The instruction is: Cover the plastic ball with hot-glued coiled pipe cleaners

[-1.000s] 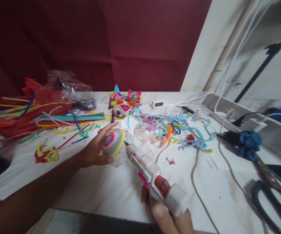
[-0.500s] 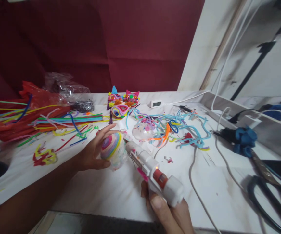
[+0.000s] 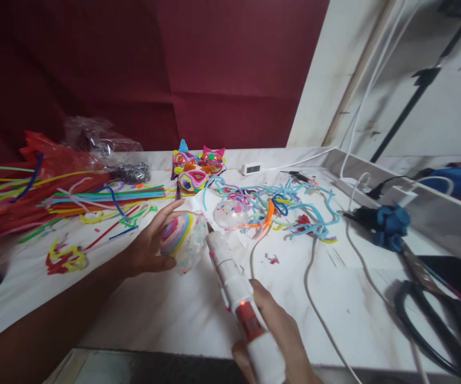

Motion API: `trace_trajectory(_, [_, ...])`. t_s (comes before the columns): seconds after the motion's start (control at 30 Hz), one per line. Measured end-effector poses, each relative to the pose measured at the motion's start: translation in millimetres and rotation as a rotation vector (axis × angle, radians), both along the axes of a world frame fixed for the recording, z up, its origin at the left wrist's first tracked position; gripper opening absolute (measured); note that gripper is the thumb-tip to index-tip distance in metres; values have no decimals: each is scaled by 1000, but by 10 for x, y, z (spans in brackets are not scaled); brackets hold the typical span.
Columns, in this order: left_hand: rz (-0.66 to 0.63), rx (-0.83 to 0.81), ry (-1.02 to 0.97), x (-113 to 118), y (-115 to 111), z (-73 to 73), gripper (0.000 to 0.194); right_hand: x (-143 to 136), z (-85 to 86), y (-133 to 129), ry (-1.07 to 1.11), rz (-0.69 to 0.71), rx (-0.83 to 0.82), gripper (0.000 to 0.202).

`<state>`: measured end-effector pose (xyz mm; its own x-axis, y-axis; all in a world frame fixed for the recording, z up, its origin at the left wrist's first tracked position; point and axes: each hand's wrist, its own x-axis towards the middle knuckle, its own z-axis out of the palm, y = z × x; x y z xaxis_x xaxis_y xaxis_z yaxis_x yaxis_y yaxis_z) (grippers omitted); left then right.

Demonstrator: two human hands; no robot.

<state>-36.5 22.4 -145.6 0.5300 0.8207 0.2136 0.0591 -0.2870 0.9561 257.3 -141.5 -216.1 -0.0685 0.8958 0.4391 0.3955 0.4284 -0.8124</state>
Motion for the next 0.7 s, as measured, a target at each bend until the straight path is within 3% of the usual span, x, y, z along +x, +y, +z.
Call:
trace_trajectory(0.13, [222, 36, -36, -10, 75, -9, 133, -60, 242, 154, -202, 28, 224, 45])
trace_trajectory(0.27, [405, 35, -88, -52, 144, 47, 113, -210, 288, 243, -424, -60, 312, 47])
trace_trajectory(0.5, [482, 14, -93, -75, 208, 99, 112, -461, 247, 503, -649, 35, 123, 34])
trace_trajectory(0.7, [483, 0, -106, -27, 189, 110, 117, -508, 423, 605, -740, 46, 146, 26])
